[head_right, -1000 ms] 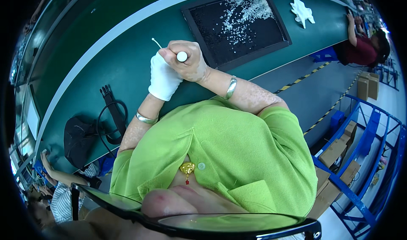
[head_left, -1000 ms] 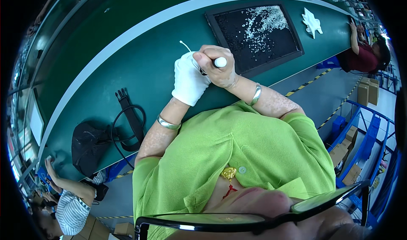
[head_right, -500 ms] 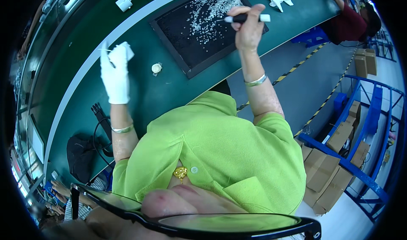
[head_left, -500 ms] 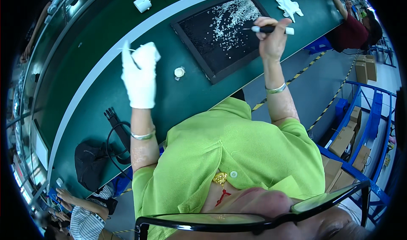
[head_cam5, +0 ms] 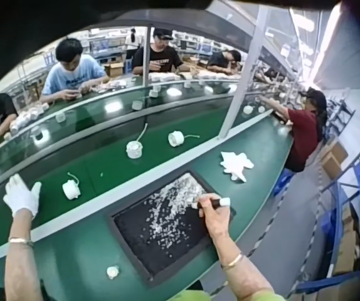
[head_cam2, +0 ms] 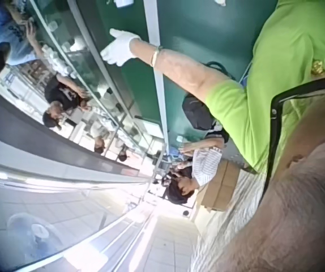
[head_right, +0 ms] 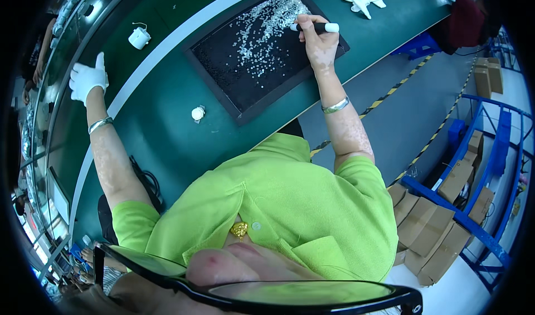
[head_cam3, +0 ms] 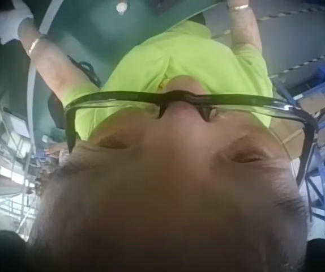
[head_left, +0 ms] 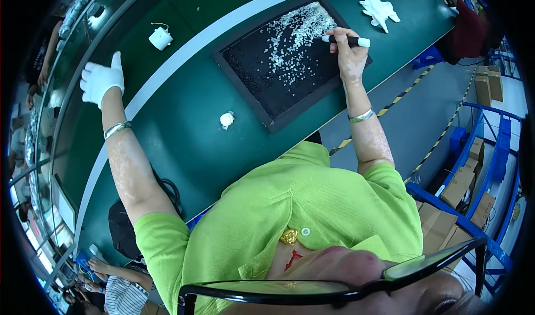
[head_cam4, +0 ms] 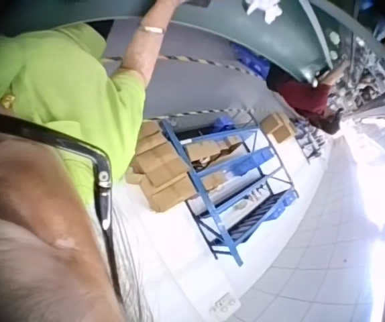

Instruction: The person repeatedly picks up small components from a tray using a handheld pen tool and installs them into plastic housings held by hand.

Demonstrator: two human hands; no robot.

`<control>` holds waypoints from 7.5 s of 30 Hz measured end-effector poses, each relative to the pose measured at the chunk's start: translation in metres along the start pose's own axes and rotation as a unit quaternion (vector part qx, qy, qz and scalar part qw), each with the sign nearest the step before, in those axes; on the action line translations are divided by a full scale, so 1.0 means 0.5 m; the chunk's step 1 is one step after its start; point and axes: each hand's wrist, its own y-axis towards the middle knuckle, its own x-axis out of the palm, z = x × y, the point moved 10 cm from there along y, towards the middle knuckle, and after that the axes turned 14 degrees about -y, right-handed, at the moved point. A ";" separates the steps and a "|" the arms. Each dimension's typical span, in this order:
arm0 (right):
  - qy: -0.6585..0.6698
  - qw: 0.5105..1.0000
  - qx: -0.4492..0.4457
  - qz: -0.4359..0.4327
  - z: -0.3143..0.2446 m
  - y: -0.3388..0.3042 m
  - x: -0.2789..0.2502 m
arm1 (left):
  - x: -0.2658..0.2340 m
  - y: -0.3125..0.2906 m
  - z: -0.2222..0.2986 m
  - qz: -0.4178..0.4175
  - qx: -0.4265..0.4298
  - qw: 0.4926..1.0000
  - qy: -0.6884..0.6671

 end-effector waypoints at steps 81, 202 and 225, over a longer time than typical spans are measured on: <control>0.432 0.833 0.062 -0.341 -0.298 -0.287 0.351 | -0.031 -0.549 0.142 -0.201 0.166 0.766 -0.588; -0.189 0.975 0.024 0.113 0.004 -0.008 -0.038 | 0.072 -0.310 0.189 -0.051 0.046 0.781 -0.621; 0.188 0.972 0.003 0.139 0.059 0.012 -0.068 | 0.081 -0.309 0.192 -0.061 0.050 0.784 -0.615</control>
